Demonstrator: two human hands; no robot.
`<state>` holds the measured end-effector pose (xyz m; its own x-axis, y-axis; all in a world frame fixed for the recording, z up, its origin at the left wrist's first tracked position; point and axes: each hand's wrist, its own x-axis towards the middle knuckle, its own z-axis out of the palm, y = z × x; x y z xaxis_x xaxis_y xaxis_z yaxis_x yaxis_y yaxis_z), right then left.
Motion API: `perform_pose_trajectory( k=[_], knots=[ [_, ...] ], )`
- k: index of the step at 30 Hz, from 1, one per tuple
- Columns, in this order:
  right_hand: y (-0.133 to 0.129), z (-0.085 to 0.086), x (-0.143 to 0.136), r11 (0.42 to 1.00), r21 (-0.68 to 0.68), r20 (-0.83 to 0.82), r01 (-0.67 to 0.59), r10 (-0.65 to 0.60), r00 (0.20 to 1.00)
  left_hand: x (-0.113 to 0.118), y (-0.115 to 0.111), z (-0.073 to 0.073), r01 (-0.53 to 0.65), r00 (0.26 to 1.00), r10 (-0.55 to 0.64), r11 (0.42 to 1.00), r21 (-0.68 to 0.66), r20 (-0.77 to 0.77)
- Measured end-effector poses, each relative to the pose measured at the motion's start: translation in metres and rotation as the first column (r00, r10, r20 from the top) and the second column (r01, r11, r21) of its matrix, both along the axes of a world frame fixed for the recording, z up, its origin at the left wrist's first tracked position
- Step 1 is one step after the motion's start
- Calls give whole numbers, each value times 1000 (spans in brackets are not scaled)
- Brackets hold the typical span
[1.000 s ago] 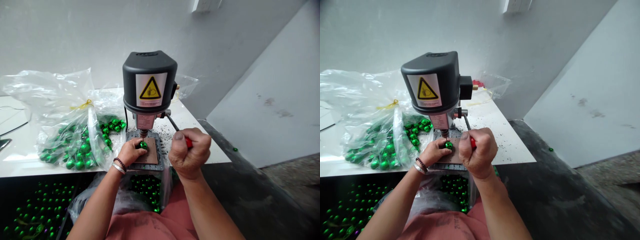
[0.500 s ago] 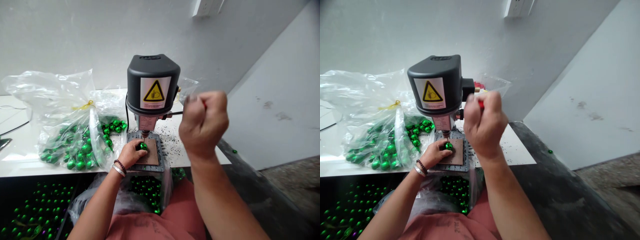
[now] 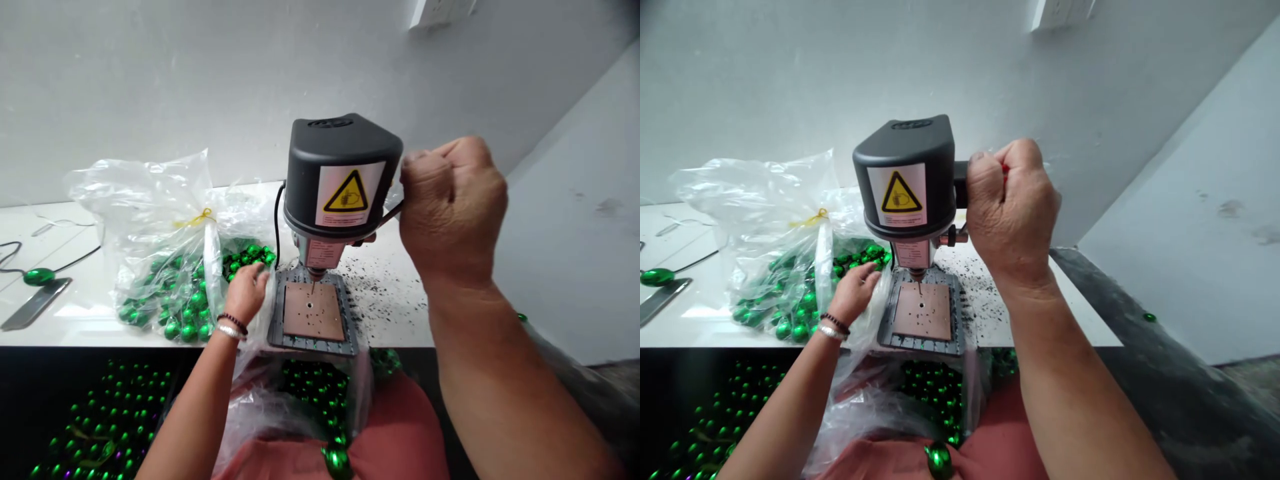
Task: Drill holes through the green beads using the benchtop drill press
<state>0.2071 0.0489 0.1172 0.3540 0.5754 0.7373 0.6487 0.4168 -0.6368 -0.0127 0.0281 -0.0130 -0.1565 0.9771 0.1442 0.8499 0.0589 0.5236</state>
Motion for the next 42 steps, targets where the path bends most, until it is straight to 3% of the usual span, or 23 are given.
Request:
perform_pose_trajectory(
  k=[2, 4, 10, 12, 13, 14, 15, 17, 19, 21, 23, 26, 30, 35, 39, 42],
  knots=[
    [0, 0, 0, 1000, -3, -1, 7, -7, 1000, -15, 17, -7, -199, 971, 187, 977, -71, -148],
    [0, 0, -1, 1000, 4, -14, 3, -3, 1000, -25, 26, -16, -266, 950, 227, 949, -171, -214],
    [-1, -4, 0, 999, 36, -56, -6, 8, 998, -19, 19, -37, -196, 970, 165, 964, -179, -176],
    [-1, -5, 1, 999, 45, -47, -8, 10, 999, -14, 15, -34, -120, 993, 117, 988, -100, -30],
    [-1, -5, 1, 999, 45, -42, -11, 13, 999, -12, 12, -30, -95, 986, 101, 994, -54, 131],
    [-2, -5, 0, 999, 45, -38, -14, 16, 999, -10, 8, -25, -79, 934, 80, 997, -16, 347],
    [-2, -6, 0, 999, 48, -35, -18, 20, 999, -8, 3, -19, -60, 810, 48, 998, 2, 584],
    [-4, -7, 0, 998, 63, -30, -26, 28, 999, -2, -9, -7, 41, 394, -2, 999, -16, 919],
    [-6, -8, -1, 996, 84, -23, -33, 35, 999, 4, -21, 2, 200, 32, 28, 979, -33, 999],
    [-7, -10, 0, 993, 111, -19, -42, 44, 999, 12, -31, 5, 296, -163, 116, 953, -64, 980],
    [-7, -12, 0, 989, 138, -18, -48, 51, 999, 19, -38, 3, 334, -251, 201, 936, -110, 947],
    [-7, -14, 1, 985, 163, -17, -65, 68, 998, 26, -41, -5, 356, -296, 292, 917, -178, 909],
    [-9, -15, 1, 980, 182, -7, -83, 85, 996, 32, -41, -12, 367, -292, 385, 891, -269, 876],
    [-10, -17, 1, 977, 199, 2, -80, 81, 997, 39, -42, -10, 382, -303, 394, 884, -269, 867],
    [-11, -19, 1, 975, 205, 18, -84, 82, 996, 43, -42, -6, 299, -231, 364, 909, -290, 902],
    [-12, -20, 1, 972, 213, 36, -99, 94, 995, 43, -38, -7, 232, -107, 329, 926, -298, 938]
  ],
)
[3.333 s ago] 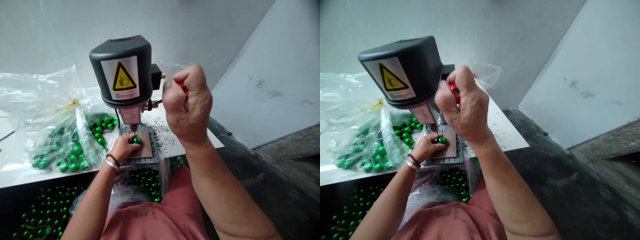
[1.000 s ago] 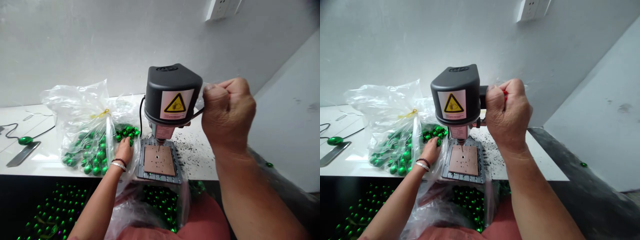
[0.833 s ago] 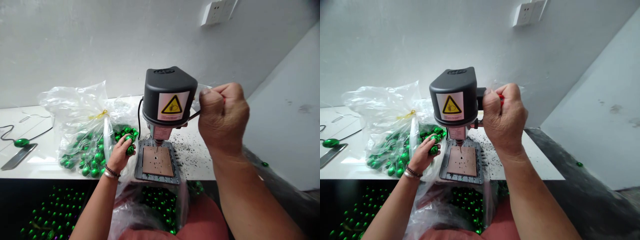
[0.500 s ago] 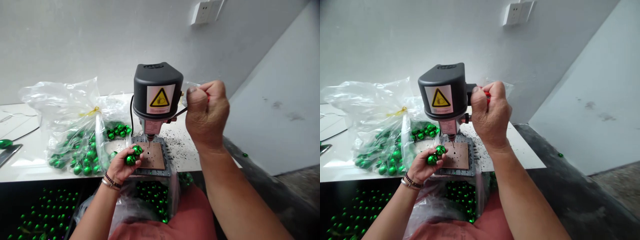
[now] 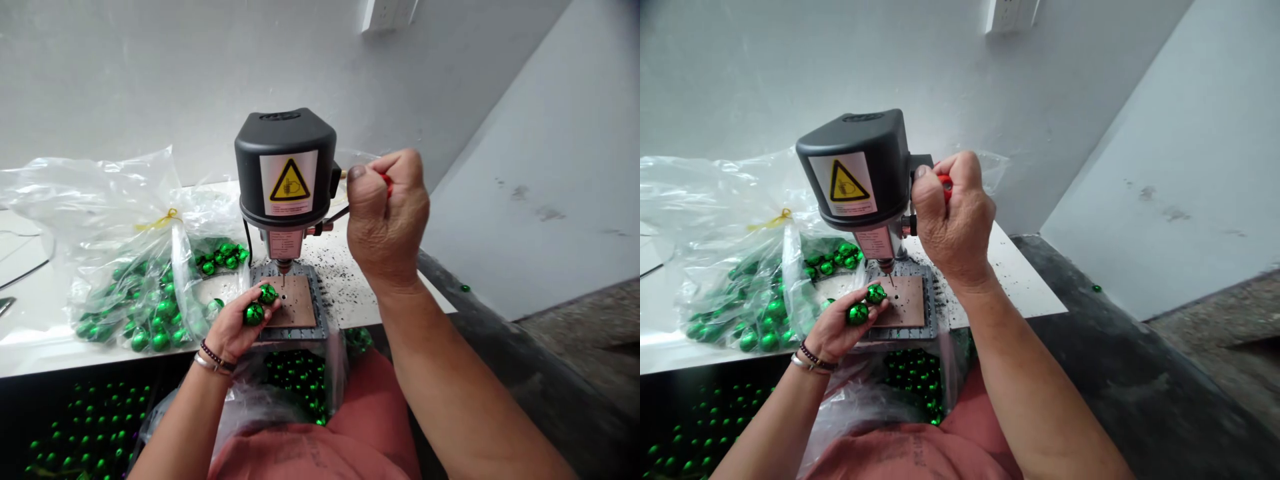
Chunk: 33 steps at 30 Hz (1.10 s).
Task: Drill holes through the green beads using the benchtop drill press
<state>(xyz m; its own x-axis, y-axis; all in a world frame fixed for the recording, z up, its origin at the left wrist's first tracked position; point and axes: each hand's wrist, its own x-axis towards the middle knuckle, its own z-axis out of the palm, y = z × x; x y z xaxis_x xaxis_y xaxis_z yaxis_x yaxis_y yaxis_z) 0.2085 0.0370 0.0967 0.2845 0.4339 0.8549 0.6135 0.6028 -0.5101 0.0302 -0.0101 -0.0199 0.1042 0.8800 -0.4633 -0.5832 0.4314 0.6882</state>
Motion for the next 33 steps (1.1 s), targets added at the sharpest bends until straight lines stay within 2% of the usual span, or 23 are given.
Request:
perform_pose_trajectory(
  k=[2, 3, 5, 7, 11, 17, 19, 22, 25, 28, 33],
  knots=[
    [-1, -1, 0, 1000, -5, 6, -4, 4, 1000, 0, 4, -2, 17, 981, -5, 998, 58, -195],
    [-1, -1, 1, 1000, -7, 7, -5, 5, 1000, 0, 6, -3, 41, 946, -9, 995, 91, -325],
    [-2, -1, 1, 1000, 1, 3, -17, 17, 1000, 1, 11, -5, 111, 815, -7, 983, 145, -580],
    [-3, -2, 1, 999, 19, -3, -38, 38, 999, 3, 16, -6, 194, 662, -13, 969, 154, -750],
    [-4, -3, 1, 998, 19, -21, -66, 66, 998, 7, 22, -5, 345, 443, -58, 932, 111, -895],
    [-6, -4, 1, 997, 7, -23, -77, 77, 997, 17, 25, -2, 497, 86, 8, 866, 50, -996],
    [-6, -4, 1, 998, 10, -16, -66, 66, 998, 20, 26, -3, 546, 5, 48, 837, 43, -999],
    [-8, -4, 2, 998, -4, -8, -58, 58, 998, 21, 30, -7, 582, -40, 82, 812, 44, -996],
    [-13, -6, 3, 999, 0, 35, -41, 41, 999, 21, 31, -9, 583, -36, 77, 811, 42, -996],
    [-20, -13, 5, 999, 34, 97, 8, -11, 995, 22, 31, -8, 577, -35, 70, 816, 37, -997],
    [-30, -28, 10, 989, 112, 207, 93, -115, 972, 22, 31, -8, 572, -76, 74, 820, 18, -994]
  ],
)
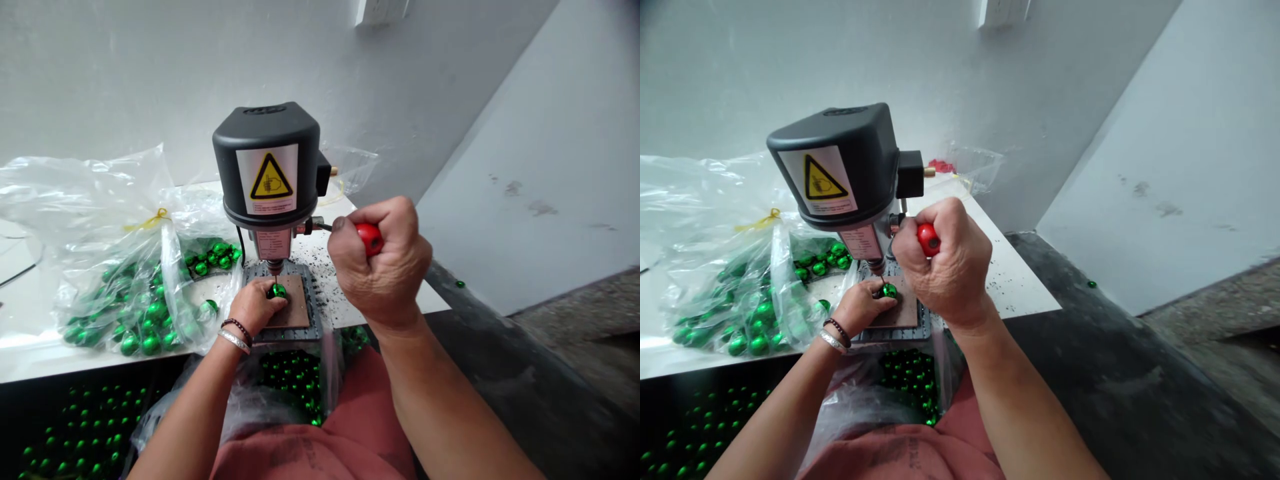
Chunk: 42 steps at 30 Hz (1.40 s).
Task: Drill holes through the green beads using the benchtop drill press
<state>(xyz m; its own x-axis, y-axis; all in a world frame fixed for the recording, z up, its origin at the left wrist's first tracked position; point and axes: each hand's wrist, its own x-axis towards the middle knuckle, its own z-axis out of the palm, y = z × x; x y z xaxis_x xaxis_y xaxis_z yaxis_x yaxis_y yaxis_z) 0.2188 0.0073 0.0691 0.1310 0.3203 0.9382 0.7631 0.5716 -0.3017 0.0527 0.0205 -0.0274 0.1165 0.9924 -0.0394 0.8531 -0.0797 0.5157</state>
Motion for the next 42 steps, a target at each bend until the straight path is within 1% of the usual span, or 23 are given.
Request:
perform_pose_trajectory(
  k=[3, 5, 10, 19, 24, 27, 30, 34, 36, 37, 39, 40, 41, 42],
  knots=[
    [-4, -10, 2, 999, 47, 55, 21, -24, 998, -1, 1, -3, 21, 1000, -21, 999, 25, -1],
    [-6, -15, 2, 998, 51, 74, 35, -39, 997, -1, 1, -4, 34, 999, -34, 999, 30, 8],
    [-8, -25, 1, 997, 59, 70, 54, -59, 996, -2, 1, -3, 22, 1000, -21, 1000, 18, -13],
    [-8, -42, -4, 998, 60, 13, 1, -2, 1000, -1, 0, -4, -4, 999, 4, 1000, 6, -32],
    [-9, -46, -9, 998, 57, -60, -34, 38, 998, -2, 0, -5, 10, 1000, -10, 1000, 18, -4],
    [-8, -49, -10, 997, 58, -79, -53, 58, 995, -1, -1, -4, 9, 1000, -8, 1000, 20, -29],
    [-8, -57, -11, 996, 51, -97, -77, 82, 992, -1, -2, -3, 4, 999, -3, 1000, 19, -52],
    [-10, -70, -11, 992, 12, -99, -126, 127, 987, -1, -3, -1, 9, 999, -8, 1000, 17, -43],
    [-10, -66, -12, 991, 11, -107, -132, 132, 985, -1, -4, -1, 15, 999, -14, 1000, 15, -45],
    [-9, -60, -12, 993, 25, -113, -114, 116, 987, -1, -4, -2, 14, 999, -13, 1000, 17, -48],
    [-3, -39, -13, 996, 74, -127, -45, 54, 990, 0, -3, -2, 2, 998, -1, 1000, 26, -55],
    [1, -26, -13, 995, 95, -129, 11, 2, 992, 0, -3, -3, -5, 998, 7, 1000, 29, -57],
    [6, -11, -12, 994, 108, -141, 34, -19, 990, 0, -3, -3, -14, 998, 15, 999, 30, -53],
    [12, 3, -12, 999, 47, -166, 27, -19, 986, 0, -3, -3, -20, 999, 21, 999, 26, -39]
  ],
)
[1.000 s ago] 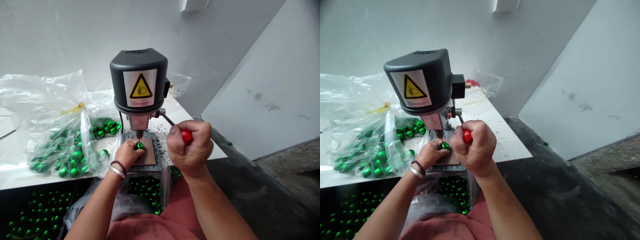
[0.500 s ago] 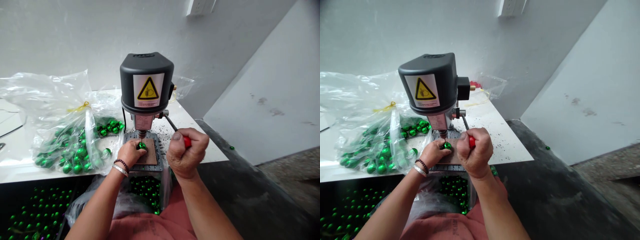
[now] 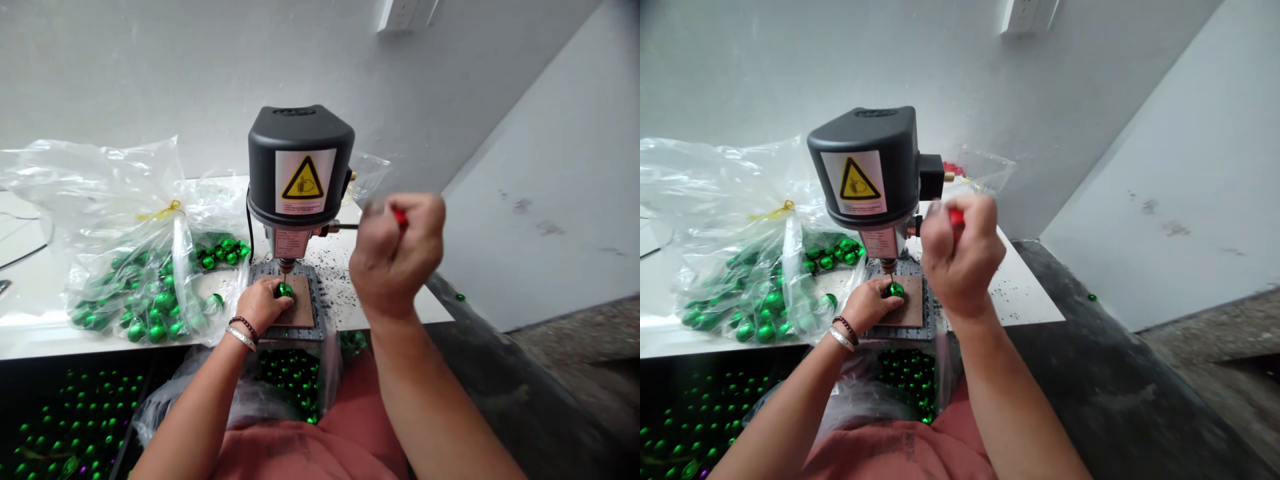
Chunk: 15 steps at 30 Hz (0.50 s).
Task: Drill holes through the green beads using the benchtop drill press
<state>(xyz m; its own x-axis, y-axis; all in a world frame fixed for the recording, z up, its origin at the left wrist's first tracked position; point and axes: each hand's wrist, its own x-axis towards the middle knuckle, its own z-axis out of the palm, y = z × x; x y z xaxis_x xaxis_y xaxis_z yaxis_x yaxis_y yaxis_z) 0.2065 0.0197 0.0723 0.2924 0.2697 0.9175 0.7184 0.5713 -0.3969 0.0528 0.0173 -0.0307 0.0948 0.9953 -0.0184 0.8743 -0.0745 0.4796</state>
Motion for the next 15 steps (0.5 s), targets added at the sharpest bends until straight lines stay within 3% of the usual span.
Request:
perform_pose_trajectory(
  k=[3, 6, 11, 13, 15],
  knots=[
    [18, 32, 1, 977, -200, -65, -70, 58, 996, -4, -7, 3, -29, 995, 31, 999, -21, 90],
    [28, 43, 2, 949, -296, -110, -107, 77, 991, -13, -23, 11, -12, 984, 24, 998, -68, 176],
    [26, 41, 0, 937, -324, -149, -129, 84, 985, -27, -46, 23, 301, 908, -198, 921, -246, 368],
    [24, 42, -1, 935, -326, -158, -139, 91, 983, -28, -46, 22, 266, 882, -122, 926, -268, 455],
    [23, 42, -1, 935, -320, -159, -153, 106, 982, -27, -43, 20, 118, 795, 78, 953, -280, 601]
  ],
)
